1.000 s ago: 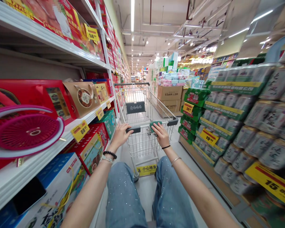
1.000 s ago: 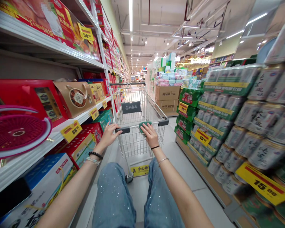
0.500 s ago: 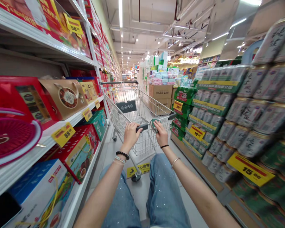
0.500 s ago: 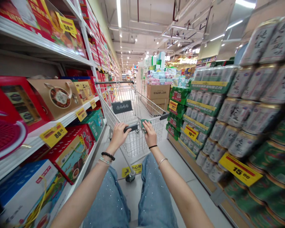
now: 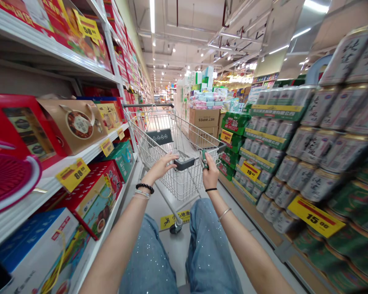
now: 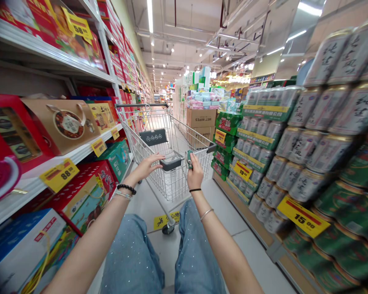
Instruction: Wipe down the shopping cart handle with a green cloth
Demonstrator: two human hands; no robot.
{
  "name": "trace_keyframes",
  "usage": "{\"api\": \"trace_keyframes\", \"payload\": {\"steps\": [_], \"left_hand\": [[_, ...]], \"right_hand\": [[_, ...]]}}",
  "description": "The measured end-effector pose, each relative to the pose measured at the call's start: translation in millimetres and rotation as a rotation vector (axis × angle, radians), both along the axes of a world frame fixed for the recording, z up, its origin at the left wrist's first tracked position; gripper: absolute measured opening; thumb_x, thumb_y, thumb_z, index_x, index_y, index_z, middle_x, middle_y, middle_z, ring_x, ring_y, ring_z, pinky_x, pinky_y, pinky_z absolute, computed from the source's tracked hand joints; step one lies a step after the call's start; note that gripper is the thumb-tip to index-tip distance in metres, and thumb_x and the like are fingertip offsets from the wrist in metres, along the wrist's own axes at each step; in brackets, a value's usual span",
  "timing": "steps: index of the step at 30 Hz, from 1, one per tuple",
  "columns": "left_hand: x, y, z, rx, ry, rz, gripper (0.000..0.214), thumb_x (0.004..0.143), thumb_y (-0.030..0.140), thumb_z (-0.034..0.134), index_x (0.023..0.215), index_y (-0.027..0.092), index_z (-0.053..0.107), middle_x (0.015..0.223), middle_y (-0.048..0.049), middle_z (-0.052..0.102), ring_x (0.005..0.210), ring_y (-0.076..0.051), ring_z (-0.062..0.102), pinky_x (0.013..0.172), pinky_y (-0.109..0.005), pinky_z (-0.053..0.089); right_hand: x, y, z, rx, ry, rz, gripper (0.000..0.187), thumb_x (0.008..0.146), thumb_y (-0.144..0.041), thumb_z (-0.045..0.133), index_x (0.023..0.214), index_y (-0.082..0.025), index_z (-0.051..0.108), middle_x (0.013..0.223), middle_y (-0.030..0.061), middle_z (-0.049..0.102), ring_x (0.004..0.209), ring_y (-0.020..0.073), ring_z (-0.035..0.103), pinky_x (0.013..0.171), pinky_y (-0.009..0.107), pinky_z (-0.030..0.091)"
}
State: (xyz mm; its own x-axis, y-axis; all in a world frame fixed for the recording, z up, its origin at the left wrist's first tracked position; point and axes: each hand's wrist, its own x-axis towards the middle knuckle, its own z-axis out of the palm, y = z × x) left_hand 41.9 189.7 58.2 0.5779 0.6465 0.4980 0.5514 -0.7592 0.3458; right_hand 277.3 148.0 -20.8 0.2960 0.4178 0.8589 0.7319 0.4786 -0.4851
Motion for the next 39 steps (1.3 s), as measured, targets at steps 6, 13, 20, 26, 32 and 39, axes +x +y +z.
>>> {"api": "trace_keyframes", "payload": {"steps": [6, 13, 20, 26, 32, 39], "left_hand": [[2, 7, -2.6, 0.051, 0.020, 0.061, 0.027, 0.085, 0.032, 0.065, 0.111, 0.024, 0.068, 0.124, -0.0080, 0.070, 0.126, -0.023, 0.057, 0.119, -0.050, 0.026], [11, 0, -1.3, 0.074, 0.017, 0.118, 0.023, 0.085, 0.032, 0.065, 0.107, 0.028, 0.069, 0.122, -0.0048, 0.071, 0.123, -0.024, 0.058, 0.115, -0.048, 0.026], [50, -15, -5.3, 0.145, 0.003, 0.156, 0.022, 0.085, 0.038, 0.068, 0.105, 0.028, 0.069, 0.117, -0.0031, 0.072, 0.118, -0.024, 0.057, 0.106, -0.042, 0.033], [97, -28, -11.2, 0.200, -0.025, 0.198, 0.021, 0.089, 0.040, 0.062, 0.102, 0.026, 0.069, 0.112, -0.0048, 0.072, 0.114, -0.025, 0.056, 0.102, -0.043, 0.035], [132, -32, -12.6, 0.238, -0.006, 0.173, 0.026, 0.092, 0.039, 0.057, 0.108, 0.021, 0.068, 0.111, -0.0090, 0.071, 0.114, -0.026, 0.057, 0.103, -0.044, 0.037], [92, 6, 3.7, 0.245, 0.053, 0.186, 0.034, 0.092, 0.046, 0.054, 0.115, 0.022, 0.063, 0.127, -0.0101, 0.064, 0.123, -0.027, 0.054, 0.118, -0.054, 0.020]], "right_hand": [[-41, -6, -6.7, -0.033, -0.016, 0.040, 0.070, 0.077, 0.000, 0.034, 0.142, -0.019, 0.052, 0.145, 0.0057, 0.055, 0.139, 0.0182, 0.046, 0.117, 0.039, 0.039], [-54, -32, -7.2, -0.009, -0.078, 0.127, 0.069, 0.079, 0.003, 0.036, 0.140, -0.023, 0.054, 0.146, 0.0027, 0.055, 0.142, 0.0167, 0.042, 0.118, 0.036, 0.038], [-6, -40, 1.8, 0.006, -0.084, 0.109, 0.072, 0.074, 0.002, 0.036, 0.137, -0.023, 0.057, 0.141, 0.0017, 0.059, 0.135, 0.0145, 0.051, 0.114, 0.033, 0.042], [21, -34, 10.1, -0.033, 0.050, -0.021, 0.067, 0.073, -0.001, 0.038, 0.133, -0.022, 0.061, 0.135, 0.0034, 0.064, 0.129, 0.0156, 0.057, 0.111, 0.034, 0.045], [37, -56, 11.3, -0.022, 0.023, 0.032, 0.061, 0.076, -0.005, 0.040, 0.130, -0.022, 0.063, 0.133, 0.0034, 0.065, 0.127, 0.0168, 0.058, 0.109, 0.034, 0.046], [81, -40, 34.7, 0.045, 0.056, -0.104, 0.060, 0.076, -0.004, 0.039, 0.127, -0.022, 0.065, 0.130, 0.0036, 0.067, 0.124, 0.0168, 0.060, 0.111, 0.039, 0.045]]}}
